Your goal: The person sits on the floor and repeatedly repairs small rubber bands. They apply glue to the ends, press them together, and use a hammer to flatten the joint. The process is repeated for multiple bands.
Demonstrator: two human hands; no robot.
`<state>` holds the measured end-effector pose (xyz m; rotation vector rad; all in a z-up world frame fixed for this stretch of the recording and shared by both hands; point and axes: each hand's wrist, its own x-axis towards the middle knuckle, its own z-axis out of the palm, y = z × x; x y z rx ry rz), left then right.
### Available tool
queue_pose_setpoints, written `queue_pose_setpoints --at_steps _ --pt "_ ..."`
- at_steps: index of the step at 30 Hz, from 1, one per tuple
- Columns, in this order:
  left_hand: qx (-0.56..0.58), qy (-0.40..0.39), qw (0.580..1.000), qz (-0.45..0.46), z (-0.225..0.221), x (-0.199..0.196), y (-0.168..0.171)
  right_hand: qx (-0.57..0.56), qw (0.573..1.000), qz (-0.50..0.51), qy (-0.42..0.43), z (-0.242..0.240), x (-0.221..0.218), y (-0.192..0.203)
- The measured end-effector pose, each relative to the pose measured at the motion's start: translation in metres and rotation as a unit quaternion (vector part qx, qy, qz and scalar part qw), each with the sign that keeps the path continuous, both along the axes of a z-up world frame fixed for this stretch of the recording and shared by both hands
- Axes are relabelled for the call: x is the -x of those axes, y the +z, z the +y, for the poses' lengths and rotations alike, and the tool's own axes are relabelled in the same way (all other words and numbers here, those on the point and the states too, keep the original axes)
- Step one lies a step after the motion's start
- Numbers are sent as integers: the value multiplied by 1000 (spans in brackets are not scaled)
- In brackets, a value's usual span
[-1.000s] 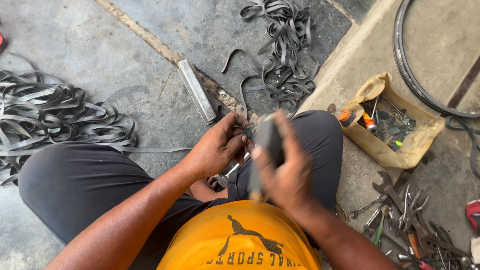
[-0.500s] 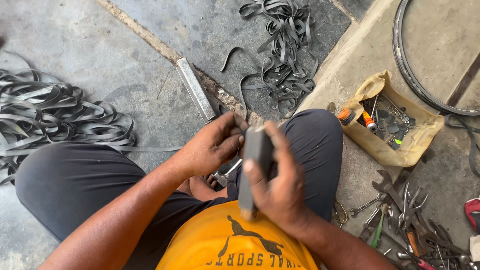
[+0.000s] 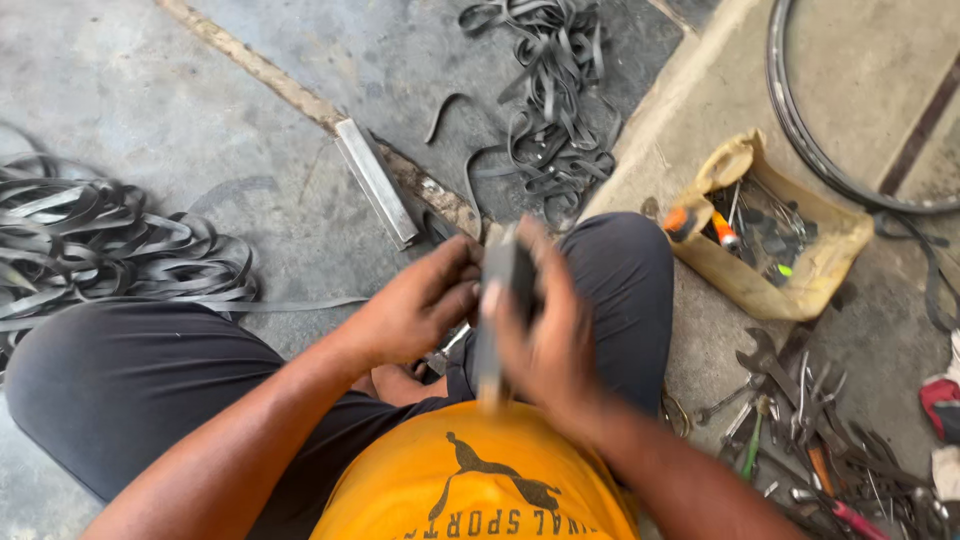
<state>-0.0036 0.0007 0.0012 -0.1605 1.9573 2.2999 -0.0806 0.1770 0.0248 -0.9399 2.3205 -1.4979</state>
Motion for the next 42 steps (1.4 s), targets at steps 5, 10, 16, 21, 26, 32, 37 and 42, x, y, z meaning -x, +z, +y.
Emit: queue_pose_setpoints --at_steps 5,10,16,21,26,32,37,42 --pt "34 -28 999 11 17 1 1 49 991 35 -120 -18 53 -4" --pt "-74 37 996 -35 0 -2 0 30 998 55 -1 7 6 2" --pt "65 -19 998 4 22 -1 2 17 994 65 -85 -15 47 -4" --pt "7 27 1000 -14 7 -1 3 32 993 23 -111 -3 30 5" --pt "32 20 999 21 6 2 1 5 1000 19 -2 -3 10 -2" --pt "37 11 999 6 20 0 1 54 983 -54 -167 -9 51 -6" --pt "6 32 999 16 7 -1 1 6 999 52 0 10 -1 8" --pt "32 -2 999 1 30 -1 1 27 995 49 -88 -9 38 -5"
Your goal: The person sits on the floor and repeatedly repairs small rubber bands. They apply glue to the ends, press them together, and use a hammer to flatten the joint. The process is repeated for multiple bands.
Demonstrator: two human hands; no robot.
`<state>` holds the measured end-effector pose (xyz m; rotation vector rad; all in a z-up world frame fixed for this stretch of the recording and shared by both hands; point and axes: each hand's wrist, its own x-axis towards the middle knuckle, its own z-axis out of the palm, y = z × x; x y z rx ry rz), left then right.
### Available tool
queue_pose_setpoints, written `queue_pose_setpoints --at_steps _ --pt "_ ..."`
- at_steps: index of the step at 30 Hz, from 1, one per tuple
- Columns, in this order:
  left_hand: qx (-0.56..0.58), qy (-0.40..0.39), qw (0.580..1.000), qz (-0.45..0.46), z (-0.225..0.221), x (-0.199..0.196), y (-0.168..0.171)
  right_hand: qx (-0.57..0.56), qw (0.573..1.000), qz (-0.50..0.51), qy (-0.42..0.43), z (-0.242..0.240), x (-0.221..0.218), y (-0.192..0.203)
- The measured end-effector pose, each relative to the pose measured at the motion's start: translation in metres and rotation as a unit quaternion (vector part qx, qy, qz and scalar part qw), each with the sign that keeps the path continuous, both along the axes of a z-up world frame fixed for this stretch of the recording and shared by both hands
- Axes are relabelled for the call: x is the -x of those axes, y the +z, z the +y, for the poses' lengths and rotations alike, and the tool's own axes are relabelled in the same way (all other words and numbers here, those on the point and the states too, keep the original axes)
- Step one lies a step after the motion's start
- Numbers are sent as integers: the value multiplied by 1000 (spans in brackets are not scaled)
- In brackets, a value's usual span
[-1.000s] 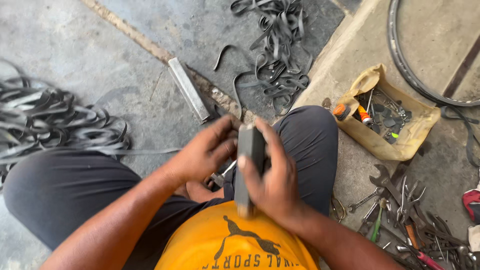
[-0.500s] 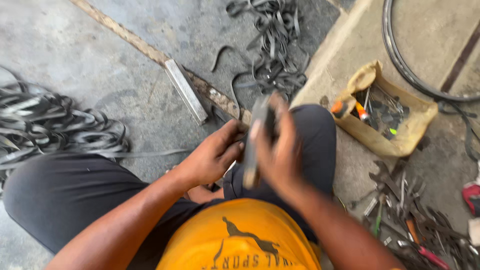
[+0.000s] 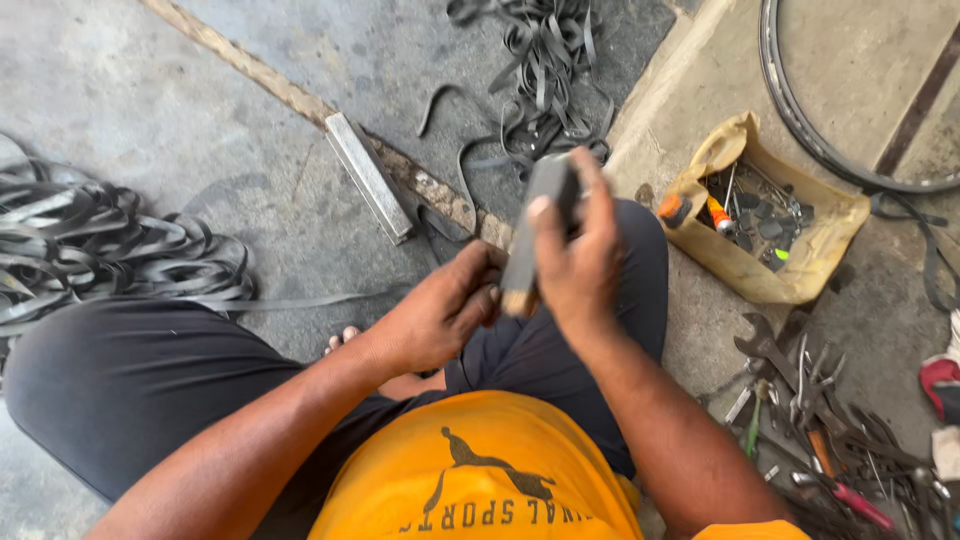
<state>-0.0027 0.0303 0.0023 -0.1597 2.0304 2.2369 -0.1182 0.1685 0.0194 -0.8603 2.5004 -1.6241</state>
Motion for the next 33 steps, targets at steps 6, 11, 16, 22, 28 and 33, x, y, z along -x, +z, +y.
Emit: queue_pose_setpoints --at_steps 6,11,16,22,28,33 --pt "-52 45 997 -18 -23 -2 -1 9 999 -22 49 15 -33 2" --pt "19 3 999 26 -13 -1 -3 -24 999 10 47 7 -20 -5" --pt "-36 3 999 -11 -12 1 -5 52 988 -120 -85 -1 6 9" --pt "-58 -7 998 -7 -28 3 -8 -40 993 41 103 10 -38 10" --pt "-3 10 1000 5 -15 5 -4 -5 995 -71 -73 0 11 1" --pt "-34 44 998 2 -34 3 2 -20 993 31 111 18 -41 13"
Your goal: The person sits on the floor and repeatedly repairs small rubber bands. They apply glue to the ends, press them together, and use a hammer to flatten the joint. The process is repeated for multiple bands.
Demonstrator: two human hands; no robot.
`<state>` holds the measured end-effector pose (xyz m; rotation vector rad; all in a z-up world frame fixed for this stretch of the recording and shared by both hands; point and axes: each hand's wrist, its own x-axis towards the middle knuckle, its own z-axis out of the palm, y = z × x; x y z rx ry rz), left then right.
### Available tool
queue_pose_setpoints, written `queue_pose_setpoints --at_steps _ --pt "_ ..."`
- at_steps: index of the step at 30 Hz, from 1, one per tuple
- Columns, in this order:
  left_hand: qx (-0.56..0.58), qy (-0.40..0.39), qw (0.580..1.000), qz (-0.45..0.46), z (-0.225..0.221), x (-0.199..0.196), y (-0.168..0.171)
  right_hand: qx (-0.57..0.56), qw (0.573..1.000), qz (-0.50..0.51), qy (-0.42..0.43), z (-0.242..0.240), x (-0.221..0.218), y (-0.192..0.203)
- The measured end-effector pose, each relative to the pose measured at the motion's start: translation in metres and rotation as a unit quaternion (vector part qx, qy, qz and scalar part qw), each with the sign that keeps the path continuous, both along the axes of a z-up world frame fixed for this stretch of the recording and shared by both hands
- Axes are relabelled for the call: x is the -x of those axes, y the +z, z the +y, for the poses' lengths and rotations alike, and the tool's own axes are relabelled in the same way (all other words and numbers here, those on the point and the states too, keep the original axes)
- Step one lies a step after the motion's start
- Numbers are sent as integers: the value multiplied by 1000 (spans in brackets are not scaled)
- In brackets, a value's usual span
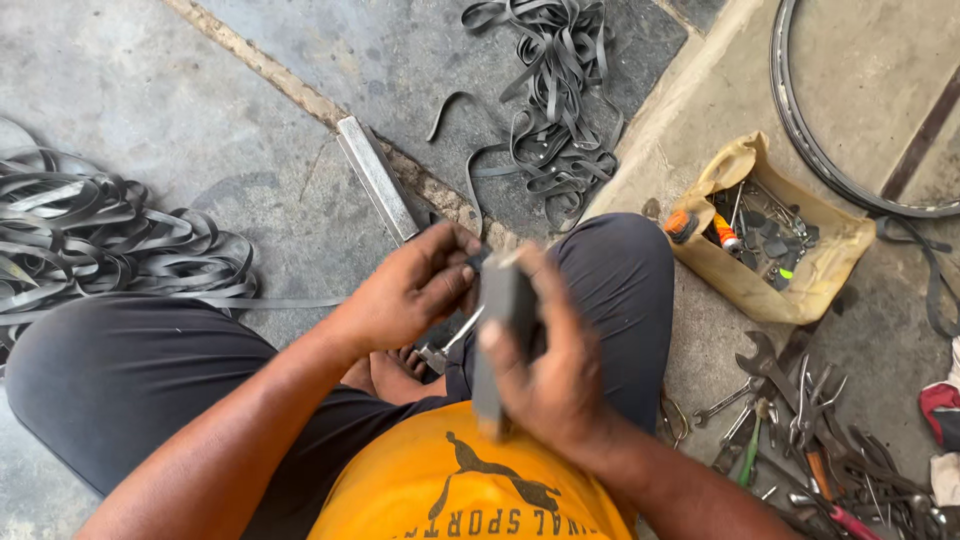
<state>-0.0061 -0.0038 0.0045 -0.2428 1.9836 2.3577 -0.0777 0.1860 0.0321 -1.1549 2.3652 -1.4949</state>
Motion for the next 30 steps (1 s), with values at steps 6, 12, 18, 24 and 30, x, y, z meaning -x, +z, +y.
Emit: queue_pose_setpoints --at_steps 6,12,18,24,30 --pt "129 -35 991 -15 19 3 -3 -10 992 -27 -125 -29 49 -11" --pt "-52 5 998 -25 -1 -3 -8 9 999 -1 -43 -8 8 -5" --pt "132 -36 990 36 18 -2 -1 3 995 -19 -96 -24 43 -17" --pt "12 -17 1000 5 6 -5 -1 38 996 -10 -85 -9 19 -1" --pt "37 -44 998 14 18 -1 -2 -8 998 31 -57 -16 29 -18"
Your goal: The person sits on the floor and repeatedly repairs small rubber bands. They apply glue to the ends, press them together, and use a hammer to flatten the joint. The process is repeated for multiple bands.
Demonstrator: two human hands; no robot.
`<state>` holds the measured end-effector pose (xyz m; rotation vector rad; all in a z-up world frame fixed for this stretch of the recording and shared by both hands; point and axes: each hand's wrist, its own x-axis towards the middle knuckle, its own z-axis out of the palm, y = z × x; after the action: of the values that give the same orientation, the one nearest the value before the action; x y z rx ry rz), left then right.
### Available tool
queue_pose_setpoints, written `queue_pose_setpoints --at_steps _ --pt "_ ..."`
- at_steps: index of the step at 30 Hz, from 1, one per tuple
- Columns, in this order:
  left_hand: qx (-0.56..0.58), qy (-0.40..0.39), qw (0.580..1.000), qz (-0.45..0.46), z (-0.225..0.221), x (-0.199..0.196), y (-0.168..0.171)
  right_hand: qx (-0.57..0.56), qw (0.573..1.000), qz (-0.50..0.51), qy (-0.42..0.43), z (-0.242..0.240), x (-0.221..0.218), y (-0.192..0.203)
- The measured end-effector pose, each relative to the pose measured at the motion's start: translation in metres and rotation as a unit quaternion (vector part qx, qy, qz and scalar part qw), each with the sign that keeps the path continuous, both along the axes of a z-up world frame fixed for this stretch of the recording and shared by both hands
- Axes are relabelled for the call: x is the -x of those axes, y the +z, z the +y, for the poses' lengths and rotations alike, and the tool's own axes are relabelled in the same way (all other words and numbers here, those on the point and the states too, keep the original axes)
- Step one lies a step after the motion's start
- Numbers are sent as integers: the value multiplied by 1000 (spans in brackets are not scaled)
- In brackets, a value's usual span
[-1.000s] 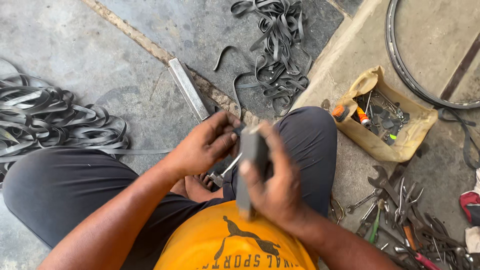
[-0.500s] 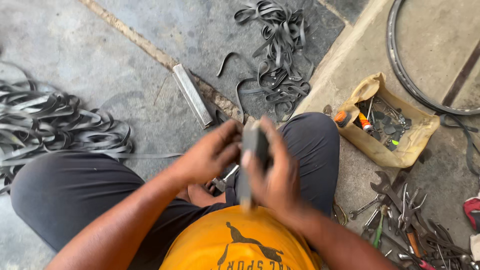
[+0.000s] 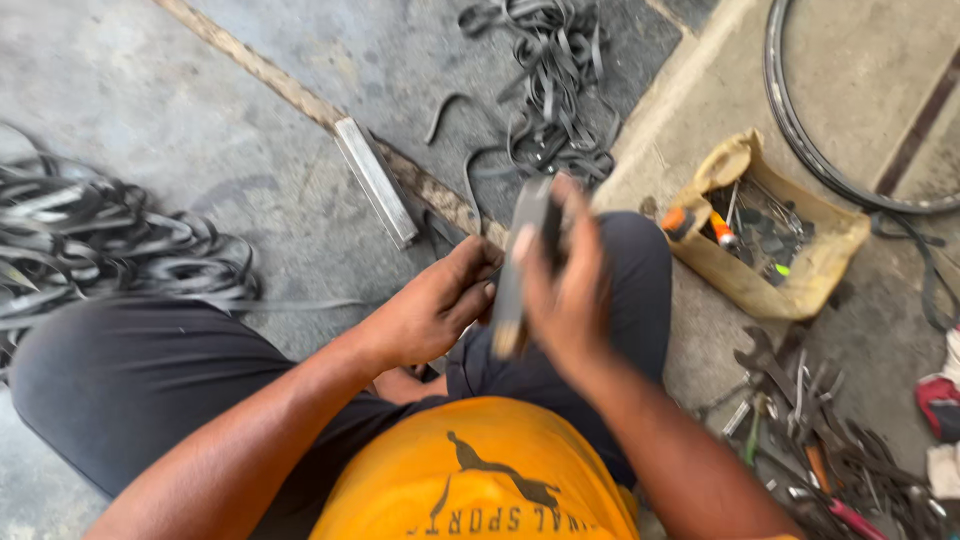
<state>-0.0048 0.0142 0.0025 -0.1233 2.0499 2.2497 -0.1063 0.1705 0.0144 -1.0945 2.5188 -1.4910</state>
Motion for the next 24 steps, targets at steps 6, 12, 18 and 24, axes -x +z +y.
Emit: queue_pose_setpoints --at_steps 6,12,18,24 --pt "-27 13 999 -11 -4 -3 4 59 988 -109 -94 6 13 2" --pt "-3 -6 1000 4 -2 1 5 0 1000 -3 7 0 -12 21" --pt "17 -2 999 -33 1 0 9 91 967 -196 -136 -18 22 41" --pt "-1 12 1000 -28 -4 5 4 5 999 -15 43 12 -17 23"
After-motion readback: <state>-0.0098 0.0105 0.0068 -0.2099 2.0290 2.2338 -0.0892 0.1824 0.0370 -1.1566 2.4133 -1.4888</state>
